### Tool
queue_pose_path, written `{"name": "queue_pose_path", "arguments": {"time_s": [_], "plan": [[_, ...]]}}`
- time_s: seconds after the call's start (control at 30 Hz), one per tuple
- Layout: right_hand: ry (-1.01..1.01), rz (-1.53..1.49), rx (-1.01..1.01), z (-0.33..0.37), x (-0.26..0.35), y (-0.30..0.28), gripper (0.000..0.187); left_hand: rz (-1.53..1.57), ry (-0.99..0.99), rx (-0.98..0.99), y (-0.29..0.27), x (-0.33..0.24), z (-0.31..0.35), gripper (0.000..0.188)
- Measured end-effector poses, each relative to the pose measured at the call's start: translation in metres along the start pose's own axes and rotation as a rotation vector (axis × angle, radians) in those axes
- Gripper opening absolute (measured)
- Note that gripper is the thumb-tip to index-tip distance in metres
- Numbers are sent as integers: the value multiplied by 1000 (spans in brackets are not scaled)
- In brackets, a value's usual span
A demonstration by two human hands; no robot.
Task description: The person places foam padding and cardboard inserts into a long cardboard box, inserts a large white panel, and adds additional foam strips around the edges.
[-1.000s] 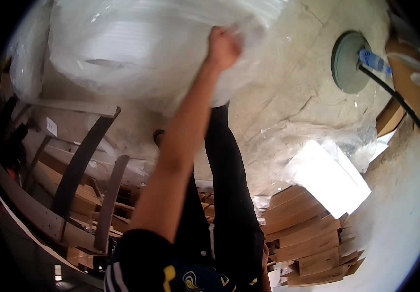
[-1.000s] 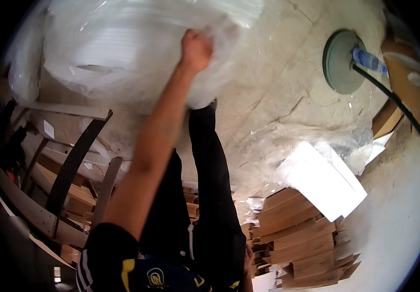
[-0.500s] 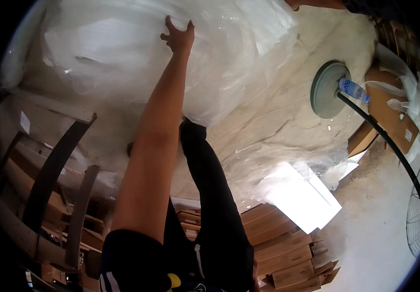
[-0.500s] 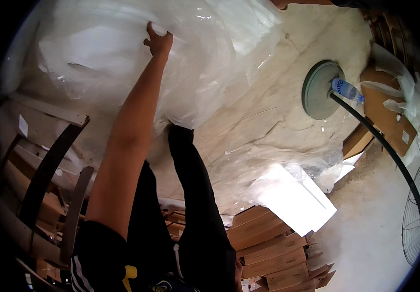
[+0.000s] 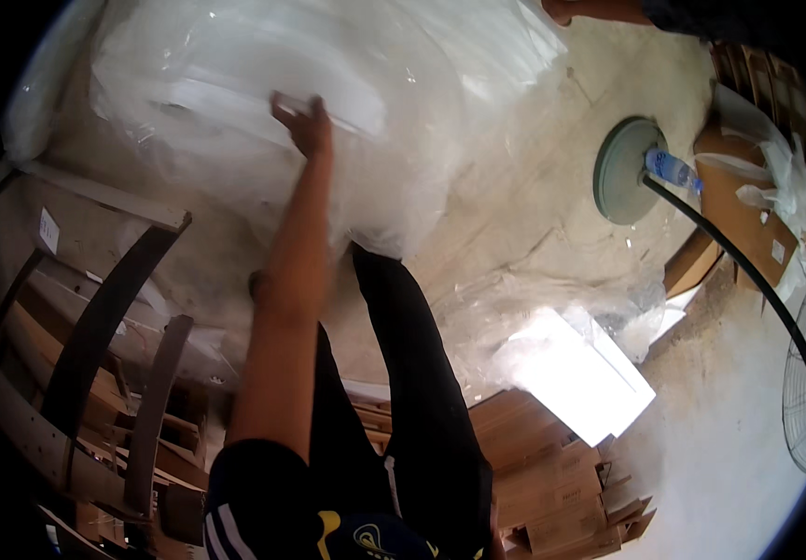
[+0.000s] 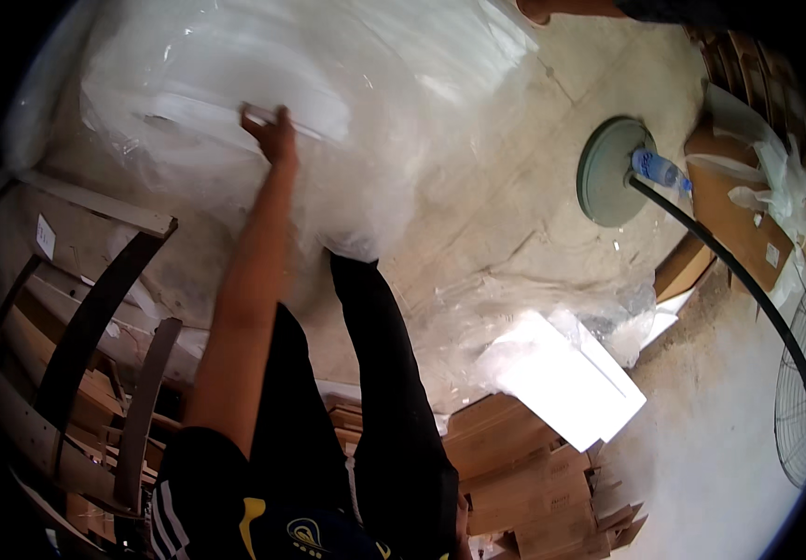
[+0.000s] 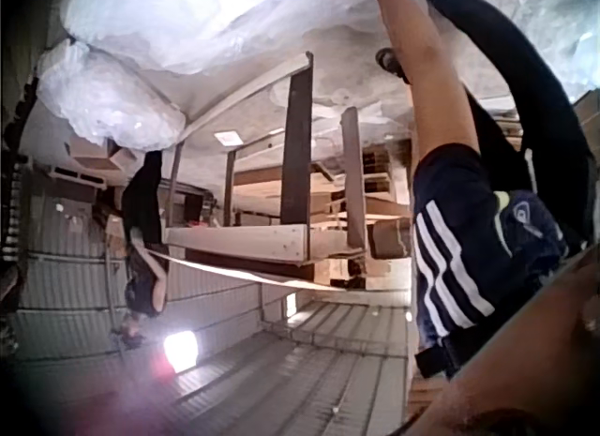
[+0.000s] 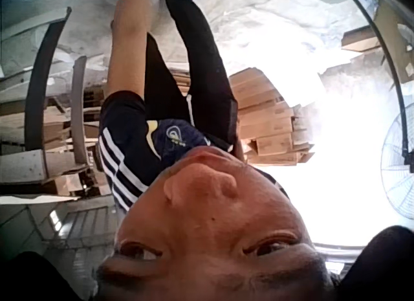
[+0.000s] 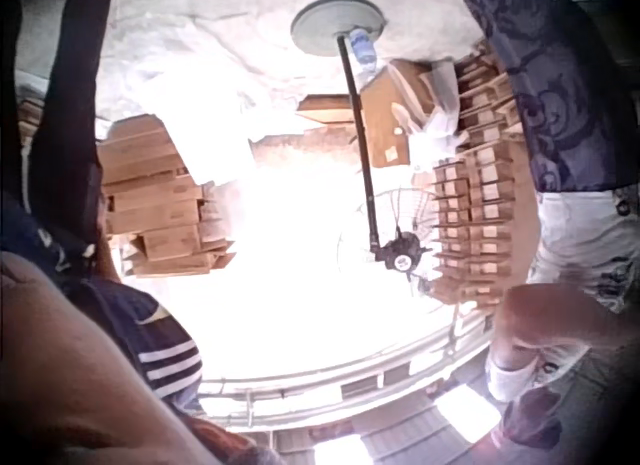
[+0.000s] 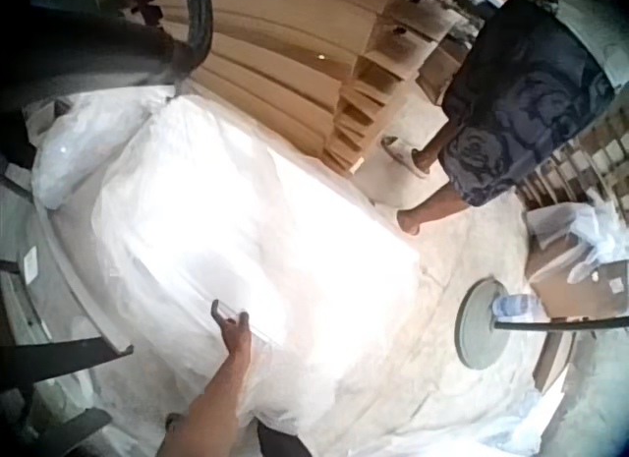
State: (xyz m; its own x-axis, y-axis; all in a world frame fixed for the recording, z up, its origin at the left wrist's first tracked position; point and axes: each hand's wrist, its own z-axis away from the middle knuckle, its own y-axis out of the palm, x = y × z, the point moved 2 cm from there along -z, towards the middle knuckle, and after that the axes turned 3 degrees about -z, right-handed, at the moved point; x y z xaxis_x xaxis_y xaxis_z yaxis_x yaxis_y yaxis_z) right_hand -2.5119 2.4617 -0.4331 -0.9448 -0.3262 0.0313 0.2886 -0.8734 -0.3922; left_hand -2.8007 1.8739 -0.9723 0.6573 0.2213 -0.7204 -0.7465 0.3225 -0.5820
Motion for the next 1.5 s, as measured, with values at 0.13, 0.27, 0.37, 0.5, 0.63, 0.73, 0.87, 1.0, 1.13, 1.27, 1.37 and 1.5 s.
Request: {"name": "queue_pose_path", "arguments": {"time_s": [0.13, 0.27, 0.37, 0.5, 0.63, 0.73, 0.87, 1.0, 1.13, 1.27, 1.37, 1.5], "plan": [[6, -303, 139, -5, -37, -9, 29, 452, 105, -124, -76, -66, -115, 64], [-65, -470, 185, -1, -38, 17, 30, 617, 131, 46, -160, -133, -173, 53], [-134, -205, 282, -42, 0, 14, 30, -330, 824, -108, -316, -90, -300, 42], [-383, 247, -27, -37, -1, 26, 26, 5, 419, 98, -312, -78, -120, 39], [-757, 219, -79, -31, 152, 86, 18, -66, 293, 14, -295, -94, 40, 39], [-1334, 329, 164, 23, 317, 174, 30, -21, 152, -93, -266, -144, 113, 35], [-2016, 992, 439, 92, 455, 319, 55, 894, 62, 67, -234, -166, 122, 33], [-1624, 1614, 228, 57, 500, 290, 49, 252, 114, -16, -262, -228, 92, 32], [-1856, 1775, 222, 88, 477, 226, 32, 407, 116, -392, -288, -183, -21, 27], [-1651, 1897, 37, 2, 446, 153, 38, 1032, -250, 2, -308, -340, 3, 23], [-1691, 1530, -317, -94, 491, 125, 51, 1146, -244, 356, -319, -374, 30, 27], [-1320, 233, 781, 0, 512, 167, 59, 863, -302, 454, -383, -347, 178, 49]]}}
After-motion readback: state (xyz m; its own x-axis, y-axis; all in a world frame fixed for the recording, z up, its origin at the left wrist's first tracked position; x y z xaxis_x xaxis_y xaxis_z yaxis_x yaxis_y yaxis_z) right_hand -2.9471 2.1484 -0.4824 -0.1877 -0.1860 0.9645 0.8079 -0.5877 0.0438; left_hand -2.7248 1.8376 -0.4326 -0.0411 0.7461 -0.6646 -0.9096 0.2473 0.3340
